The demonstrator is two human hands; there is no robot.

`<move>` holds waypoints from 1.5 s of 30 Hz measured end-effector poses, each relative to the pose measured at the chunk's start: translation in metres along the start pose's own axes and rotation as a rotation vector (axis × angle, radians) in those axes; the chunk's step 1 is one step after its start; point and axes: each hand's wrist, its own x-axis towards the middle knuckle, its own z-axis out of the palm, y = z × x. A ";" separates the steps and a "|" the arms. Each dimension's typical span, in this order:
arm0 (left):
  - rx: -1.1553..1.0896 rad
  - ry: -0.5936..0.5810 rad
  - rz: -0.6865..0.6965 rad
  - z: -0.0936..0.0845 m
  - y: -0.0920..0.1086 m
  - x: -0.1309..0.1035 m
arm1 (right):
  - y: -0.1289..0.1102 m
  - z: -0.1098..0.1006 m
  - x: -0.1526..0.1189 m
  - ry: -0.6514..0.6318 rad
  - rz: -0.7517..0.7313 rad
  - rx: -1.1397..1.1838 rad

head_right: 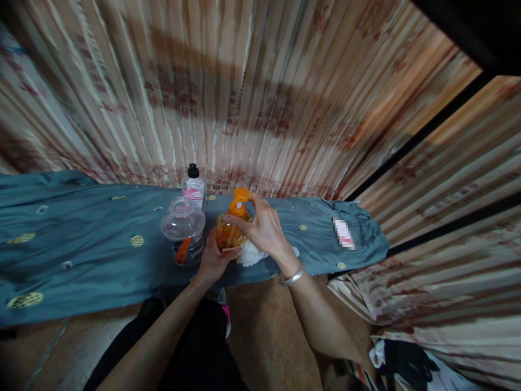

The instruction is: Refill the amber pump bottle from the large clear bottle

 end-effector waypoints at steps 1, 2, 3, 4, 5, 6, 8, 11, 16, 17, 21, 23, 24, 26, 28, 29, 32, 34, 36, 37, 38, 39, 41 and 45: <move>0.002 0.000 -0.001 0.000 0.000 0.000 | -0.001 0.001 0.001 0.034 0.024 -0.024; 0.004 -0.001 -0.002 0.000 0.000 0.000 | -0.001 0.001 0.001 0.048 0.035 -0.033; 0.006 -0.003 -0.002 -0.001 0.001 -0.001 | -0.001 0.001 0.001 0.043 0.029 -0.028; 0.008 -0.005 -0.003 -0.001 0.001 -0.001 | 0.000 0.000 0.001 0.020 0.009 -0.011; 0.010 -0.008 -0.003 -0.001 0.002 -0.001 | 0.001 -0.002 0.001 -0.018 -0.022 0.015; 0.012 -0.010 -0.003 -0.001 0.002 -0.001 | 0.002 -0.003 0.001 -0.063 -0.055 0.045; 0.016 -0.014 -0.001 -0.002 0.004 -0.001 | 0.004 -0.006 0.001 -0.150 -0.105 0.100; 0.020 -0.013 0.001 -0.001 0.004 -0.001 | 0.004 -0.006 0.001 -0.170 -0.113 0.117; 0.022 -0.011 0.002 -0.001 0.002 -0.002 | -0.002 0.000 0.002 0.022 -0.008 0.006; 0.023 -0.013 0.003 -0.001 0.002 -0.002 | -0.001 0.001 0.002 0.036 0.001 0.013; 0.024 -0.019 0.003 -0.002 0.003 -0.002 | 0.006 0.000 0.003 -0.106 -0.017 0.205; 0.023 -0.018 -0.002 -0.002 0.003 -0.002 | 0.009 0.001 0.004 -0.182 -0.019 0.326; 0.022 -0.018 -0.005 -0.002 0.003 -0.002 | 0.010 0.001 0.003 -0.184 -0.012 0.350; 0.019 -0.019 -0.010 -0.001 0.003 -0.002 | 0.009 0.003 0.003 -0.111 0.032 0.301; 0.015 -0.021 -0.010 -0.002 0.004 -0.002 | 0.007 0.005 0.002 0.003 0.090 0.191; 0.013 -0.023 -0.009 -0.002 0.004 -0.002 | 0.006 0.005 0.001 0.051 0.112 0.147; 0.012 -0.026 -0.004 -0.002 0.005 -0.002 | 0.005 0.005 0.001 0.087 0.110 0.137; 0.012 -0.025 -0.003 -0.002 0.006 -0.002 | 0.006 0.004 0.001 -0.003 0.068 0.225; 0.011 -0.022 -0.006 -0.002 0.007 -0.002 | 0.008 0.002 0.002 -0.124 0.035 0.347; 0.011 -0.020 -0.006 -0.002 0.007 -0.002 | 0.010 0.002 0.002 -0.166 0.030 0.400; 0.011 -0.019 -0.007 -0.002 0.006 -0.002 | 0.010 0.002 0.003 -0.185 0.031 0.433; 0.011 -0.017 -0.006 -0.002 0.006 -0.002 | 0.011 0.002 0.002 -0.180 0.037 0.440; 0.010 -0.015 -0.004 -0.001 0.006 -0.002 | 0.011 0.004 0.001 -0.117 0.055 0.389; 0.005 -0.018 0.004 -0.001 0.005 -0.002 | 0.008 0.007 0.000 0.043 0.098 0.240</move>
